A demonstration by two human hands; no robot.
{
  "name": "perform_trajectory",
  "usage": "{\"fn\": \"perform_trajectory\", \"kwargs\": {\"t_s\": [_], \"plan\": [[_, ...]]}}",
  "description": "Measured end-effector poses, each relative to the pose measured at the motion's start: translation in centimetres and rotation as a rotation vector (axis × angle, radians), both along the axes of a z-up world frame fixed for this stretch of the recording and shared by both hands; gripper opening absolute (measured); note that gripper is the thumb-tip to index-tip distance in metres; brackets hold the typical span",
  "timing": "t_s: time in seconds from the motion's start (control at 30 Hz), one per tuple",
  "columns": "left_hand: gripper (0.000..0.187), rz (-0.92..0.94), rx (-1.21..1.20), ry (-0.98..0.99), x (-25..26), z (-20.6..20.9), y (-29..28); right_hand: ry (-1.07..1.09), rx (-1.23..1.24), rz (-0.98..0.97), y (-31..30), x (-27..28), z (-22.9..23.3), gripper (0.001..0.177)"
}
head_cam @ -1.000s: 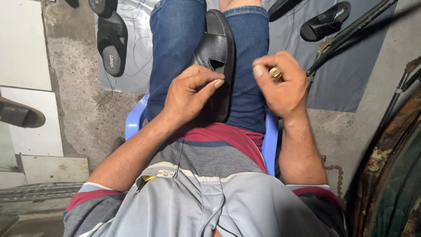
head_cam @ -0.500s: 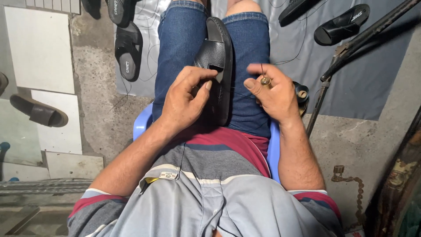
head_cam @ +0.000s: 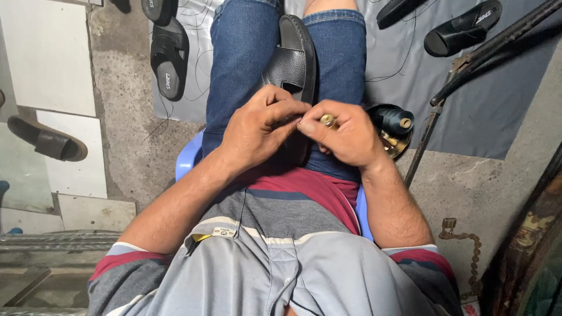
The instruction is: Hand-stitching the strap of a black sandal using a needle and thread to repair it.
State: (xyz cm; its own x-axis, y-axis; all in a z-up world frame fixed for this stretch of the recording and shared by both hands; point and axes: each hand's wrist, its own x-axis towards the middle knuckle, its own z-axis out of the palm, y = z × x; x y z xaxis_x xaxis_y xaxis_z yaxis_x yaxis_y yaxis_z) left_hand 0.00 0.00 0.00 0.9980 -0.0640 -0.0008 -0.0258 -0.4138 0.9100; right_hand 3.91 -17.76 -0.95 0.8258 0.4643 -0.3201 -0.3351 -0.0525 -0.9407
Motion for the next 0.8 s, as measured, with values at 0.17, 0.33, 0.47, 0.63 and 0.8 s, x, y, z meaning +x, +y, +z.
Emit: {"fn": "perform_trajectory", "kwargs": {"t_s": [0.17, 0.33, 0.47, 0.63, 0.8], "plan": [[0.013, 0.041, 0.043, -0.025, 0.0, -0.1, 0.7, -0.283, -0.368, 0.238, -0.1, 0.8, 3.2, 0.018], [0.009, -0.033, 0.131, -0.047, -1.8, -1.0, 1.1, -0.649, -0.755, 0.184, -0.7, 0.4, 2.2, 0.006], [0.009, -0.025, 0.181, -0.003, -2.8, -1.6, 1.2, -0.499, -0.9, 0.341, -0.3, -0.1, 0.6, 0.012], [0.009, -0.022, 0.166, -0.021, -2.8, -1.7, 1.1, -0.161, -0.593, 0.275, -1.4, 0.9, 1.2, 0.009], [0.022, -0.137, 0.178, -0.008, -2.9, -2.0, 1.8, -1.053, 0.256, 0.068, -6.8, 4.2, 2.6, 0.018]]}}
